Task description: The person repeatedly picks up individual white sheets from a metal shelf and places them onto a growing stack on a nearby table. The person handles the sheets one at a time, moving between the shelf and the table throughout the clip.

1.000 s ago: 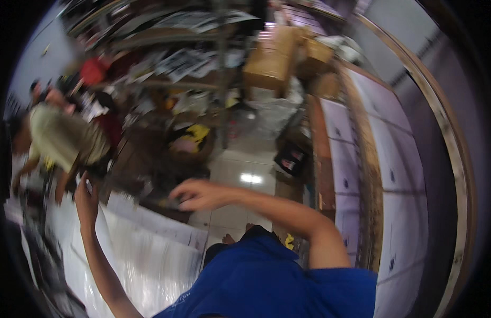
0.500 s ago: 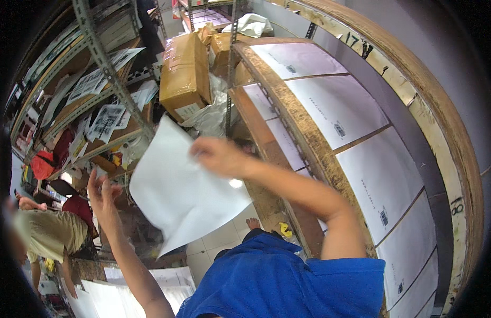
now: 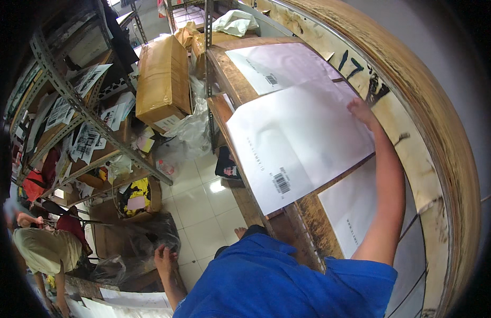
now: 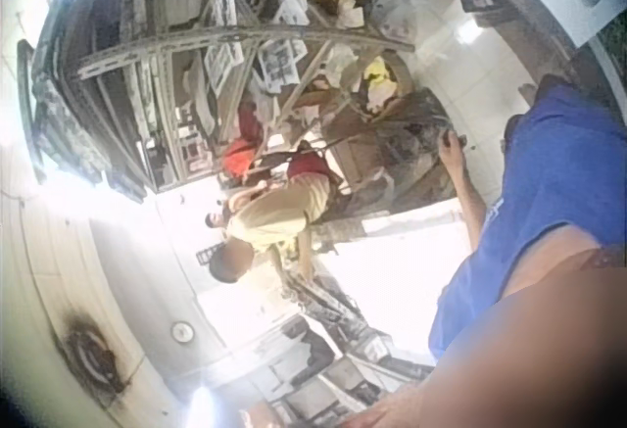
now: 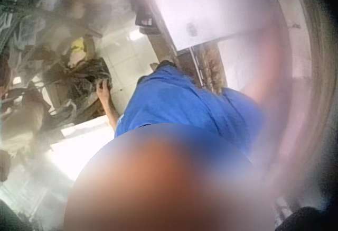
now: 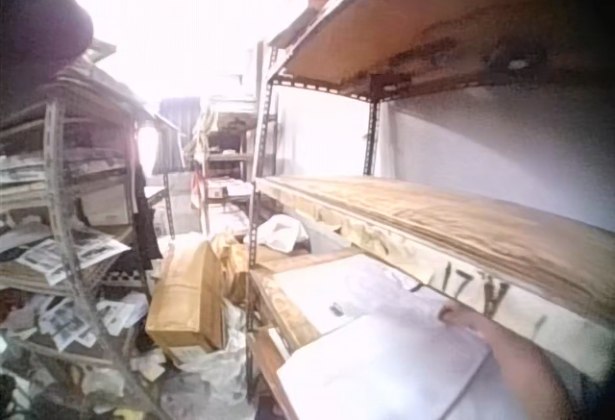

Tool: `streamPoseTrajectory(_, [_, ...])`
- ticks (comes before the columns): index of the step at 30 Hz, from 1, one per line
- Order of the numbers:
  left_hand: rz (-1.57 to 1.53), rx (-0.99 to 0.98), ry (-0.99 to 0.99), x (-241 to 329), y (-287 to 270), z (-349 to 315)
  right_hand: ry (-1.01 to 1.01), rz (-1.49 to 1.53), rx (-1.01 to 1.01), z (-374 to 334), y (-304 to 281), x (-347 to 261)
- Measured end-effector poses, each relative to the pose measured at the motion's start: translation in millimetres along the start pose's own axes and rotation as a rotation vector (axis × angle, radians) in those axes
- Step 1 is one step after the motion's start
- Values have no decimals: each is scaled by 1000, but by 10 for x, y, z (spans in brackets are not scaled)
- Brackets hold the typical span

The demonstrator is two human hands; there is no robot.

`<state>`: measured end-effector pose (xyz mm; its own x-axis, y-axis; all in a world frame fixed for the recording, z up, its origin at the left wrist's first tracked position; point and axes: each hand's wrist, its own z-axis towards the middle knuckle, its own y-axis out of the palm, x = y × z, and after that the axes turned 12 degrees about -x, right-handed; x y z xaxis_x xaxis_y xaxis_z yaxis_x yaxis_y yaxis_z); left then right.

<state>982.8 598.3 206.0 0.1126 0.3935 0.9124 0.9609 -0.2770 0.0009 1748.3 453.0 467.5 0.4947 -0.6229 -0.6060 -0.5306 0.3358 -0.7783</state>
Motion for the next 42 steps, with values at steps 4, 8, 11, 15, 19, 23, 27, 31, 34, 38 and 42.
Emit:
streamPoseTrajectory(4, [32,-44,-1,79,326,-28,-203,-214,216,380,12,604])
streamPoseTrajectory(8, [110,-69,37,210,420,67,-143,-236,192,678,-342,1156])
streamPoseTrajectory(11, [137,-59,23,358,431,79,-118,-265,227,689,-385,1144])
streamPoseTrajectory(15, [122,-28,12,495,547,51,-100,-265,245,773,-443,1250])
streamPoseTrajectory(19, [144,-58,-9,464,607,119,-74,-264,269,812,-554,1405])
streamPoseTrajectory(23, [159,-77,-10,428,633,171,-47,-267,299,785,-677,1516])
streamPoseTrajectory(27, [178,-60,-4,472,640,116,-72,-252,299,677,-533,1296])
streamPoseTrajectory(31, [215,-53,0,518,662,139,-46,-310,282,674,-591,1297])
streamPoseTrajectory(34, [200,-52,-20,576,699,165,-98,-311,309,716,-673,1429])
streamPoseTrajectory(38, [221,-31,19,549,611,87,-171,-399,440,982,-554,1388])
streamPoseTrajectory(42, [234,72,67,555,452,-34,-236,-361,489,1435,-712,1389])
